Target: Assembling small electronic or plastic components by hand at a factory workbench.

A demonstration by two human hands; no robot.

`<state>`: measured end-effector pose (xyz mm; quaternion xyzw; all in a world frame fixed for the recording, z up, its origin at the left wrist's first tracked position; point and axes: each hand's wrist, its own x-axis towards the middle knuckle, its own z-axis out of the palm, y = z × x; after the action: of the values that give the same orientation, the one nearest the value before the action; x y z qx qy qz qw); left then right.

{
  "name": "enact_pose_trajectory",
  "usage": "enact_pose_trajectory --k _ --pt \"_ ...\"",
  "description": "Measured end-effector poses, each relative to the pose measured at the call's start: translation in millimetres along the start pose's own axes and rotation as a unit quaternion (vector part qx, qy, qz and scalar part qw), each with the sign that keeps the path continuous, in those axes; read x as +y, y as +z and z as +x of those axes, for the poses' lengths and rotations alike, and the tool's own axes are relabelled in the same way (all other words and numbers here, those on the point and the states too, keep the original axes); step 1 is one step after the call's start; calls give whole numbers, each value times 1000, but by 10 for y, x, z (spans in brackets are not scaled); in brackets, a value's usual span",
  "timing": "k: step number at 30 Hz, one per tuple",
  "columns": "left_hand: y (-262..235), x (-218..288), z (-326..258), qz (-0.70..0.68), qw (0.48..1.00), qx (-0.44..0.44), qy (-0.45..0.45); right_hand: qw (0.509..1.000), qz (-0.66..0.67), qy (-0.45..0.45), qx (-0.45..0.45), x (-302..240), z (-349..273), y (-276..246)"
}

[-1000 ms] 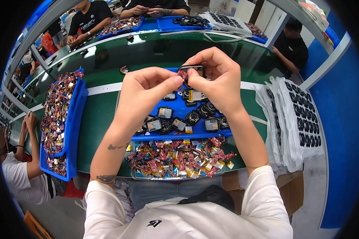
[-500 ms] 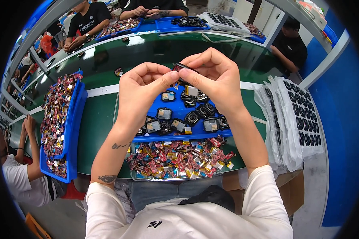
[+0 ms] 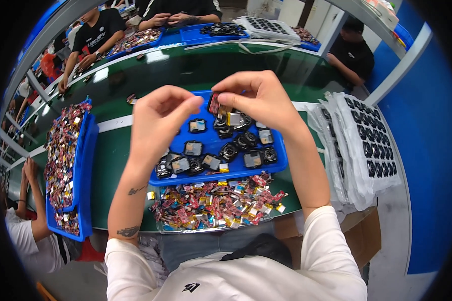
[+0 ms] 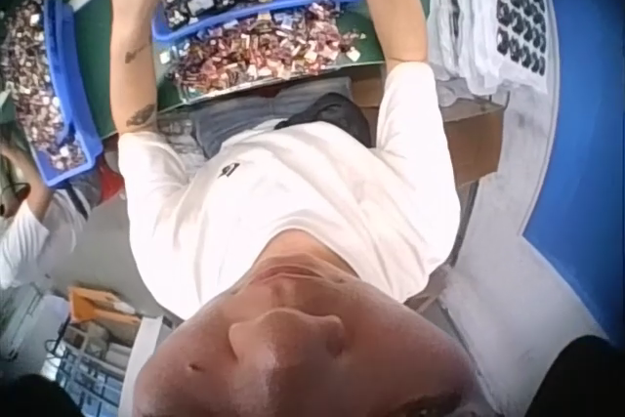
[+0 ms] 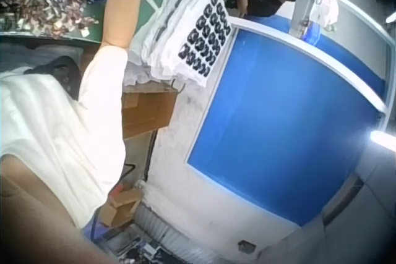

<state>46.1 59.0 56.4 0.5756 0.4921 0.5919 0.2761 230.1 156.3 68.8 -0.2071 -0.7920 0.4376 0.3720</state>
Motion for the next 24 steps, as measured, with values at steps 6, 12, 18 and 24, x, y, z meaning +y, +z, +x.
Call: enact_pose_trajectory --k 6,12,18,24 --pt "-167 100 59 9 998 30 49 966 -146 86 193 769 344 -990" --pt "-194 198 7 19 998 29 53 845 -279 272 367 2225 140 -2028" --pt "-187 212 -25 36 998 -5 60 749 -379 341 424 2592 -103 -2320" --pt "-208 207 10 61 996 13 57 714 -498 249 425 2270 -54 -2142"
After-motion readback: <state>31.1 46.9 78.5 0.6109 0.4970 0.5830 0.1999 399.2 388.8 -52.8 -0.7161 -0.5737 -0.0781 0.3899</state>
